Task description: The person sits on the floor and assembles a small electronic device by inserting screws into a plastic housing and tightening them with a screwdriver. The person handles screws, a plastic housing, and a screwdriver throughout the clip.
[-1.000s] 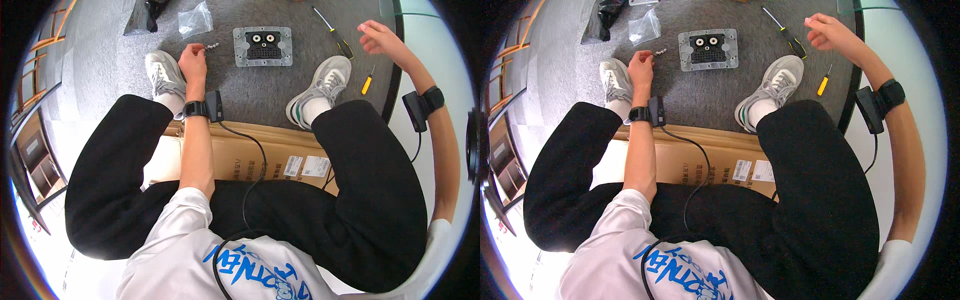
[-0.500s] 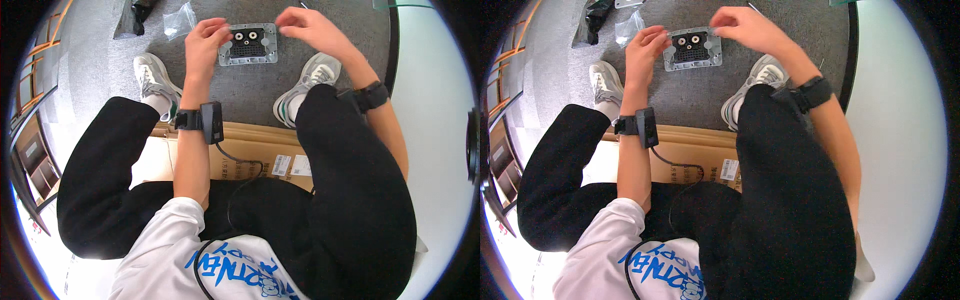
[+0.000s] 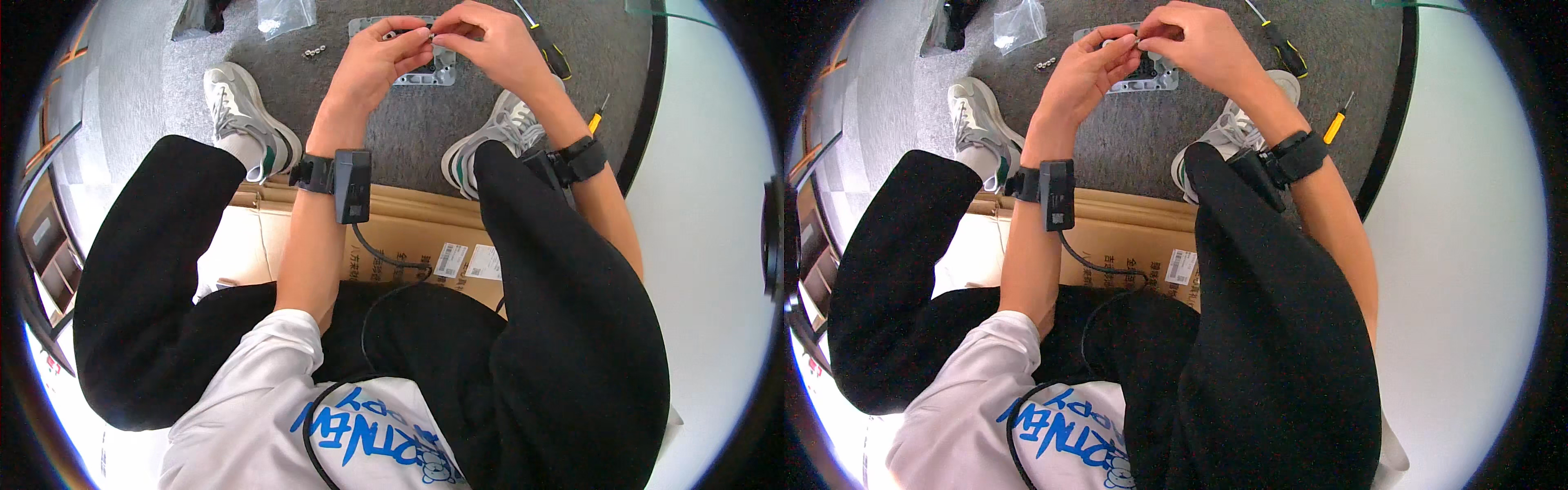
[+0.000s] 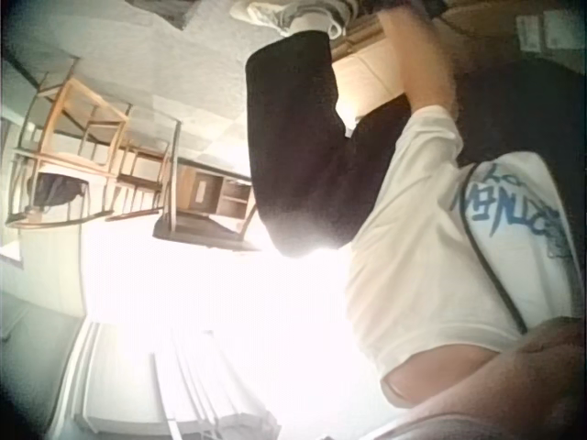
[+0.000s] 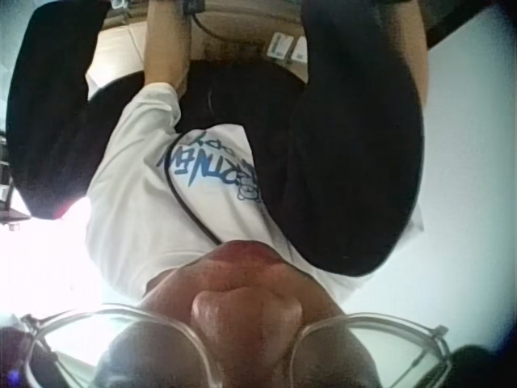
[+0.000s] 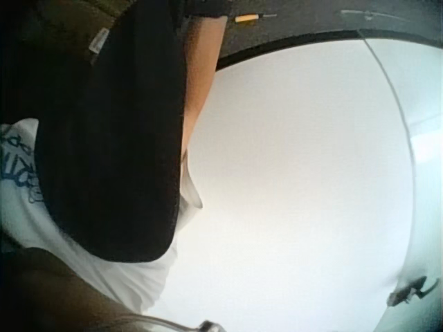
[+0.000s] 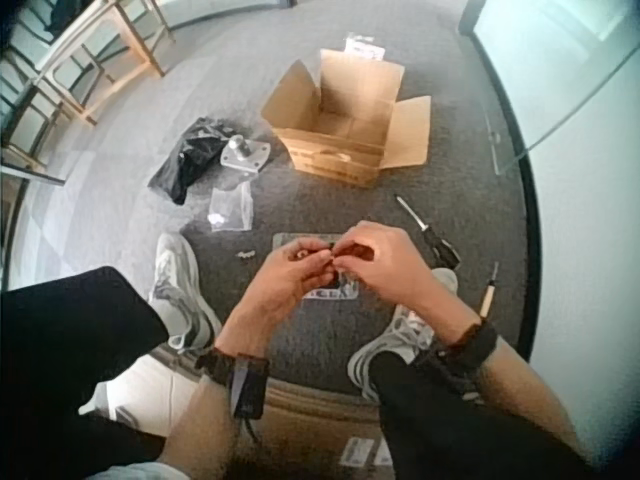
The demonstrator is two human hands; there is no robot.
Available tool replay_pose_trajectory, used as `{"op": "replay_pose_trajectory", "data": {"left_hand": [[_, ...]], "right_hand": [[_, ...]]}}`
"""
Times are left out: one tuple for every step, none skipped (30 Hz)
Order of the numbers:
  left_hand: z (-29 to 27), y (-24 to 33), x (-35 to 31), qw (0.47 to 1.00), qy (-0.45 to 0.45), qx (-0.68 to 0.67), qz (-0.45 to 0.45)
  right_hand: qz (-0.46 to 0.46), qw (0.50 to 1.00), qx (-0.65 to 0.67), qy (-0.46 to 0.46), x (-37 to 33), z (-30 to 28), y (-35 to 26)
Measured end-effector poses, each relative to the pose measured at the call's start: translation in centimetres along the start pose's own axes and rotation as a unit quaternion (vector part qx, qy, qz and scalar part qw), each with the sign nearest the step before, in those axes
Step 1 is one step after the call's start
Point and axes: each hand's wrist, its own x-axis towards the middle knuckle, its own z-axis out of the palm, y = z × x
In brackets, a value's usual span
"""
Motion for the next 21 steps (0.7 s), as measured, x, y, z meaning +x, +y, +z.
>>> {"op": "replay_pose_trajectory", "data": {"left_hand": [[-0.1,0.0,-0.1,1.000,0.003,0.003,-0.002],[-0.1,0.1,-0.3,1.000,0.007,0.007,-0.003],[-0.2,0.1,-0.4,1.000,-0.001,0.008,-0.008],[-0.2,0.2,-0.5,1.000,-0.008,0.009,-0.012],[-0.3,0.3,-0.5,1.000,-0.012,0.007,-0.021],[-0.3,0.3,-0.6,1.000,-0.016,0.019,-0.015],[-0.4,0.3,-0.6,0.999,-0.017,0.028,-0.012],[-0.5,0.2,-0.6,0.999,-0.015,0.038,-0.016],[-0.8,0.1,-0.7,0.999,0.002,0.042,0.000],[-1.4,0.1,-0.7,0.999,0.022,0.047,0.008],[-2.1,0.0,-0.7,0.998,0.034,0.045,0.027],[-3.0,-0.1,-0.7,0.996,0.061,0.056,0.021],[-4.2,0.0,-0.4,0.995,0.079,0.060,0.025],[-5.8,0.2,0.0,0.994,0.080,0.052,0.050],[-7.8,0.8,0.5,0.993,0.103,0.054,0.032],[-9.2,0.7,0.6,0.989,0.131,0.045,0.044],[-10.7,0.7,0.8,0.987,0.144,0.047,0.042],[-12.0,0.8,0.9,0.985,0.157,0.051,0.041],[-13.1,0.7,0.9,0.985,0.162,0.047,0.042],[-14.0,0.6,0.8,0.984,0.167,0.042,0.043],[-14.5,0.5,0.8,0.983,0.172,0.038,0.044]], "right_hand": [[-0.009,1.000,-0.014,-0.005,0.0,0.0,-0.1],[-0.020,0.999,-0.027,-0.010,0.0,0.1,-0.2],[-0.031,0.999,-0.040,-0.016,0.1,0.1,-0.2],[-0.032,0.999,-0.036,-0.016,0.1,0.2,-0.2],[-0.033,0.999,-0.033,-0.015,0.0,0.3,-0.1],[-0.034,0.999,-0.030,-0.013,-0.1,0.4,0.2],[-0.035,0.999,-0.021,-0.019,-0.3,0.4,0.5],[-0.035,0.999,-0.013,-0.025,-0.4,0.6,1.0],[-0.025,0.999,-0.004,-0.038,-0.7,0.7,1.5],[-0.030,0.999,-0.011,-0.040,-0.9,0.7,2.1],[-0.024,0.998,-0.018,-0.050,-1.1,0.8,2.8],[-0.017,0.998,-0.020,-0.056,-1.3,0.8,3.4],[-0.019,0.997,-0.031,-0.072,-1.5,0.9,4.0],[-0.021,0.995,-0.037,-0.086,-1.7,1.0,4.5],[-0.007,0.994,-0.047,-0.103,-1.8,1.1,5.0],[-0.025,0.992,-0.054,-0.107,-1.9,1.3,5.4],[-0.028,0.991,-0.065,-0.115,-2.0,1.5,5.7],[-0.030,0.989,-0.075,-0.122,-2.0,1.7,5.9],[-0.041,0.988,-0.082,-0.121,-1.9,2.0,6.1],[-0.051,0.987,-0.089,-0.121,-1.8,2.3,6.2],[-0.063,0.987,-0.092,-0.119,-1.8,2.5,6.3]]}}
